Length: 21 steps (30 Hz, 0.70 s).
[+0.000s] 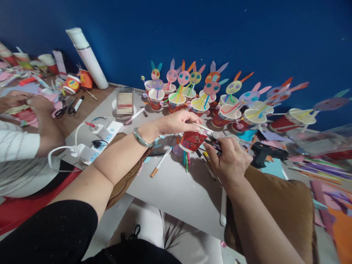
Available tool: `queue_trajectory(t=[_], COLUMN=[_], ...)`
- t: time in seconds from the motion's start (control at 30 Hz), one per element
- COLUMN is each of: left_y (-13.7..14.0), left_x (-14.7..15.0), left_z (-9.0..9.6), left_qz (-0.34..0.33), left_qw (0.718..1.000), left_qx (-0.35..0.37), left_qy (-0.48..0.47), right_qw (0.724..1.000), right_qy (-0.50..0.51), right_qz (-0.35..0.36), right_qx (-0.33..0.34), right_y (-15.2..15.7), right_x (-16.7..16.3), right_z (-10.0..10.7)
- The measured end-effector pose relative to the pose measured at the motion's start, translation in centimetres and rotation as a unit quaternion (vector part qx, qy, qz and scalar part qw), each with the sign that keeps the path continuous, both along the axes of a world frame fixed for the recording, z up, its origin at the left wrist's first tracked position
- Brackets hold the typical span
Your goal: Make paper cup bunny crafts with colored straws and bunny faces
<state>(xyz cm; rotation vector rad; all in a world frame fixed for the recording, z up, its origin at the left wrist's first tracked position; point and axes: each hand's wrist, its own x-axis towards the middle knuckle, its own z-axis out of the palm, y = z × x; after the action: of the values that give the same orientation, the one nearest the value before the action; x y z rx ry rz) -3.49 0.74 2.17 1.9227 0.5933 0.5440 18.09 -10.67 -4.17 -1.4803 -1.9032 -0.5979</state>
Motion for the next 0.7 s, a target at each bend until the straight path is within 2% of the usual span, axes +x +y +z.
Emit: queue_trajectory(t=[0.17, 0.43, 0.7], left_y=[-0.33, -0.28, -0.25], left_x=[-0.14, -0.16, -0.18], left_z=[0.46, 0.55, 0.40], left_qz=[0.008, -0.019, -0.015], left_qw=[1.000, 0.998, 0.998], left_qx=[-0.028, -0.056, -0.063], left_qy=[0.007, -0.004, 0.006], right_qw=[1.000, 0.999, 0.999], right_qy=[-0.024, -0.032, -0.044], right_qz=[-0.014, -0.019, -0.018], right_qx=[-0.004, -0.035, -0.015], right_y=[0.06, -0.02, 0.25], right_x=[-0.20, -0.07, 0.10], right_z=[0.01, -0.07, -0.39])
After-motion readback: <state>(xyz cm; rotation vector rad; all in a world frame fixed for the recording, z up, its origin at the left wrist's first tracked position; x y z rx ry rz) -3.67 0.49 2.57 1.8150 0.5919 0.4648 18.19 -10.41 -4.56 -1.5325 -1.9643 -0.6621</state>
